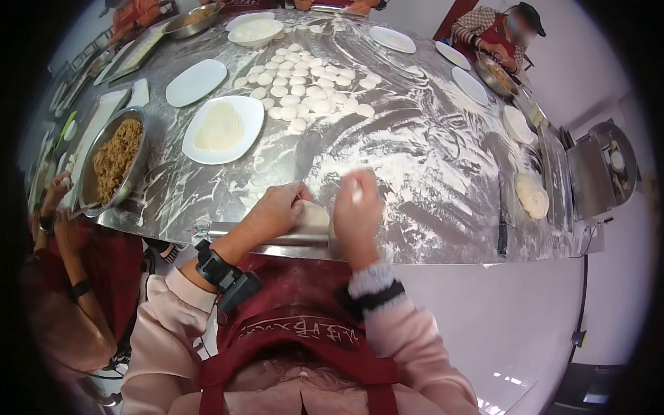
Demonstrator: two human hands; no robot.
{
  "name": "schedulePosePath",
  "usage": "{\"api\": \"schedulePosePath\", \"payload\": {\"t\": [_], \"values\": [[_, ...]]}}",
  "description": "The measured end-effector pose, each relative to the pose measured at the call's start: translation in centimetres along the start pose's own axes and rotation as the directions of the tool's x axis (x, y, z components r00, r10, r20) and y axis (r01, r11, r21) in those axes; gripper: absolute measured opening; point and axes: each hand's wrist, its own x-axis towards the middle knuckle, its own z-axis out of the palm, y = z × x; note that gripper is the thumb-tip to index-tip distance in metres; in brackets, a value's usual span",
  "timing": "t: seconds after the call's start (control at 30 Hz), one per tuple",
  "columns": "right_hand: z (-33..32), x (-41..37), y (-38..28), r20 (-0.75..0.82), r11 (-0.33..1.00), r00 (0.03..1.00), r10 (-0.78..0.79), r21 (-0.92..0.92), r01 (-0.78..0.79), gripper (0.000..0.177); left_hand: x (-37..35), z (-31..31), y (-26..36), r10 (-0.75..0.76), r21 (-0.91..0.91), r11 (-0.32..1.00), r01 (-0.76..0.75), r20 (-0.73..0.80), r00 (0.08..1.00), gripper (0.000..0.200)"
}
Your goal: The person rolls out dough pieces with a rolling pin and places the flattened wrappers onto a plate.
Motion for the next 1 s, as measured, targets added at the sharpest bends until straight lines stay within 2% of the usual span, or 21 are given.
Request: {"api": "schedulePosePath", "payload": {"t": [0.03, 0.1, 0.23, 0.3, 0.33, 0.37, 0.43, 0.5, 0.57, 0.63, 0.7, 0.77, 0.83, 0.9, 0.93, 0.97, 1.0], "values": [[1.0, 1.5, 0.0, -0.007, 1.000, 1.000, -0.005, 0.002, 0.005, 0.009, 0.2, 0.1, 0.4, -0.010, -0.022, 1.000, 0.009, -0.023, 1.000, 0.016], [2.5, 3.3, -0.3, 0.010, 0.975, 0.993, -0.121, -0.186, 0.121, 0.009, 0.3, 0.4, 1.2, 0.009, -0.019, 1.000, -0.011, -0.076, 0.997, 0.015], [0.7, 1.2, -0.2, 0.046, 0.996, 0.999, -0.022, -0.085, 0.026, 0.008, 0.3, -0.2, 0.7, 0.034, 0.056, 0.998, -0.032, -0.023, 0.999, 0.013], [-1.2, -1.2, -0.9, 0.055, 0.993, 0.992, 0.113, 0.009, -0.114, 0.007, 0.1, -0.5, 0.1, -0.011, 0.118, 0.993, 0.012, -0.006, 1.000, 0.012], [-1.1, -1.4, -0.8, 0.052, 0.992, 0.991, 0.124, 0.008, -0.124, 0.007, -0.2, -0.9, 0.4, -0.064, 0.075, 0.995, 0.063, 0.017, 0.998, 0.012], [-1.1, -1.6, -0.6, 0.028, 0.996, 0.996, 0.089, 0.024, -0.090, 0.007, -0.3, -0.6, 0.2, -0.068, 0.076, 0.995, 0.065, 0.035, 0.997, 0.012], [-0.4, -0.8, -0.4, -0.008, 0.997, 0.998, 0.062, 0.036, -0.061, 0.007, -0.4, -0.2, 0.1, 0.062, 0.014, 0.998, -0.061, -0.023, 0.998, 0.012], [1.6, 2.4, -0.7, 0.034, 0.993, 0.999, 0.011, -0.115, -0.007, 0.007, 0.2, 0.1, 1.2, 0.063, 0.058, 0.996, -0.061, -0.031, 0.998, 0.013], [2.6, 3.5, -1.1, 0.015, 0.989, 0.999, -0.039, -0.141, 0.041, 0.007, 0.7, 0.8, 1.3, 0.048, 0.056, 0.998, -0.039, -0.153, 0.987, 0.013], [2.5, 3.2, -1.0, 0.008, 0.982, 0.996, -0.085, -0.166, 0.085, 0.007, 0.7, 0.7, 0.8, 0.063, -0.001, 0.998, -0.064, -0.190, 0.980, 0.012], [0.6, 1.0, -0.2, 0.041, 0.998, 0.998, 0.048, 0.038, -0.049, 0.006, 0.1, -0.4, 0.4, 0.032, 0.178, 0.984, -0.030, -0.011, 0.999, 0.011], [-1.2, -1.3, -0.5, 0.047, 1.000, 0.999, 0.026, 0.012, -0.027, 0.006, -0.2, -0.8, -0.3, -0.010, 0.152, 0.988, 0.010, -0.003, 1.000, 0.010], [-1.7, -2.2, -0.1, 0.036, 0.999, 0.999, 0.024, -0.023, -0.023, 0.006, -0.5, -0.8, -0.4, -0.050, 0.051, 0.997, 0.050, -0.006, 0.999, 0.011], [-0.1, 0.2, 0.4, 0.063, 0.998, 0.997, 0.047, 0.042, -0.050, 0.006, -0.1, -0.2, 0.1, 0.008, 0.072, 0.997, -0.007, -0.018, 1.000, 0.013], [0.5, 1.3, -0.8, 0.069, 0.997, 0.996, 0.056, -0.058, -0.052, 0.007, 0.0, 0.2, 0.4, 0.055, 0.065, 0.997, -0.052, -0.049, 0.997, 0.013], [0.7, 1.6, -0.9, 0.065, 0.998, 0.997, 0.042, -0.047, -0.039, 0.007, 0.1, 0.6, 0.6, 0.099, 0.060, 0.994, -0.094, -0.083, 0.992, 0.013], [1.1, 1.8, -0.7, 0.033, 0.993, 0.999, -0.019, -0.115, 0.022, 0.007, 0.2, 0.8, 0.7, 0.090, 0.012, 0.996, -0.090, -0.094, 0.991, 0.013]]}}
